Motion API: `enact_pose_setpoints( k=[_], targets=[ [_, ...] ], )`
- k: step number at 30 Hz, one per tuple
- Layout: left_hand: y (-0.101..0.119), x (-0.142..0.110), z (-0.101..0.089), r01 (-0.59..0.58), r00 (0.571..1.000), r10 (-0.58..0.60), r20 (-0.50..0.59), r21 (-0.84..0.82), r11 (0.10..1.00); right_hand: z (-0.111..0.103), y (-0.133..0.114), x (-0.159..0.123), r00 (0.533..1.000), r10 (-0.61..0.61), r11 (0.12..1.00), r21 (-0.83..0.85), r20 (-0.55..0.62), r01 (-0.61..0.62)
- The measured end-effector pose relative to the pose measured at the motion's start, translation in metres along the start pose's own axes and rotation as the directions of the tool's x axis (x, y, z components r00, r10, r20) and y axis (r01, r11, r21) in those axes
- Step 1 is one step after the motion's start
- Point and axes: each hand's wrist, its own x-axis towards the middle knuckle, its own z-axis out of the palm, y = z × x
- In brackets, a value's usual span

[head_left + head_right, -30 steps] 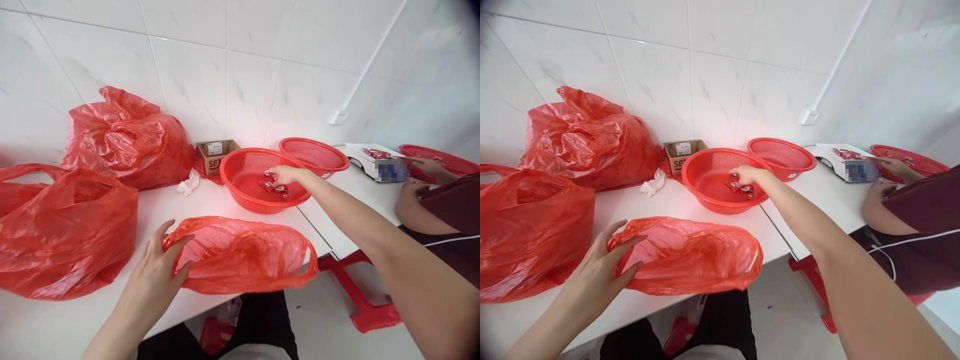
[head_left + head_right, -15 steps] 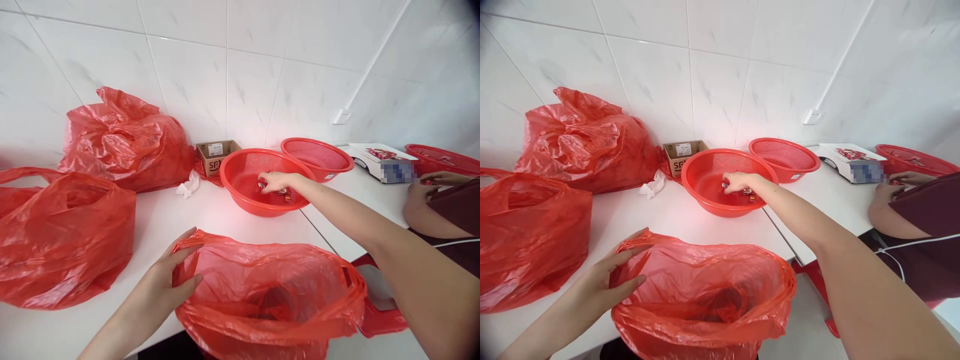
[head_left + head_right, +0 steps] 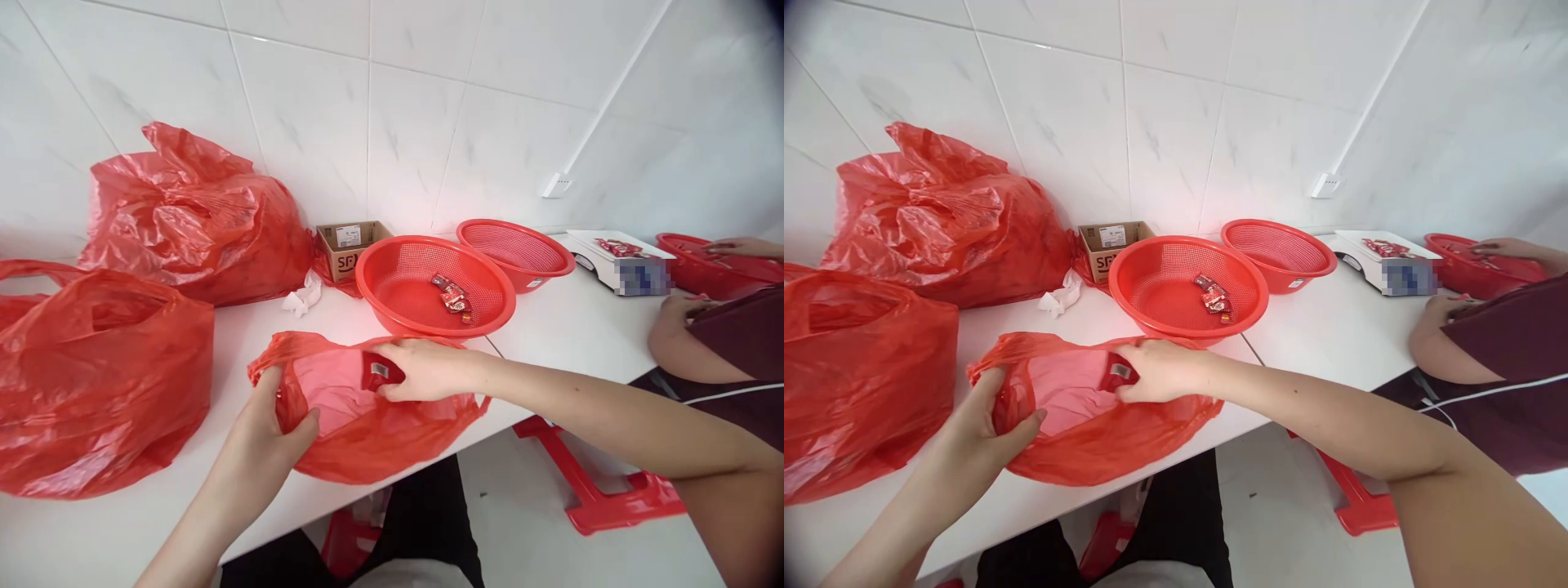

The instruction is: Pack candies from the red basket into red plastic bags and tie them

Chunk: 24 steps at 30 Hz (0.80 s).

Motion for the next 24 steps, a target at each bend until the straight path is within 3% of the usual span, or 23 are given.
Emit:
enact_pose_setpoints(
  k=[2, 4, 7, 9, 10, 12, 13, 14, 18, 24],
  targets=[
    [-0.006, -0.001, 0.001, -0.014, 1.000, 0.014, -0.007, 0.061, 0.998, 0.015, 0.011, -0.001, 0.998, 0.061, 0.988, -0.140, -0.005, -0.061],
    [-0.011, -0.002, 0.003, -0.015, 0.999, 0.013, 0.030, 0.062, 0.998, 0.014, 0.013, -0.004, 0.999, 0.027, 0.991, -0.131, 0.026, -0.024],
    [-0.016, 0.000, 0.006, -0.006, 0.996, 0.002, 0.084, 0.048, 0.999, -0.021, 0.011, -0.006, 0.991, -0.132, 0.986, 0.109, 0.034, 0.128],
    [-0.018, 0.003, 0.006, 0.002, 0.998, -0.007, 0.070, 0.064, 0.998, -0.056, 0.023, 0.002, 0.987, -0.145, 0.963, 0.218, -0.069, 0.157],
    [-0.019, 0.004, 0.006, 0.008, 0.999, -0.012, 0.051, 0.088, 0.996, -0.072, 0.037, 0.009, 0.986, -0.063, 0.981, 0.172, -0.156, 0.090],
    [-0.023, 0.006, 0.005, -0.002, 1.000, 0.003, -0.007, 0.168, 0.986, -0.096, 0.076, 0.024, 0.950, 0.175, 0.976, -0.084, -0.257, -0.203],
    [-0.024, 0.006, 0.005, -0.019, 0.999, 0.026, -0.031, 0.213, 0.977, -0.103, 0.098, 0.031, 0.926, 0.319, 0.902, -0.236, -0.203, -0.362],
    [-0.026, 0.005, 0.005, -0.037, 0.998, 0.050, -0.044, 0.257, 0.966, -0.106, 0.121, 0.037, 0.903, 0.400, 0.861, -0.274, -0.157, -0.429],
    [-0.028, -0.006, 0.005, -0.059, 0.991, 0.099, -0.091, 0.366, 0.929, -0.093, 0.187, 0.051, 0.847, 0.531, 0.797, -0.340, 0.002, -0.499],
    [-0.027, -0.014, 0.002, -0.102, 0.967, 0.193, -0.165, 0.443, 0.891, -0.077, 0.206, 0.060, 0.814, 0.565, 0.798, -0.338, 0.133, -0.498]
  ],
)
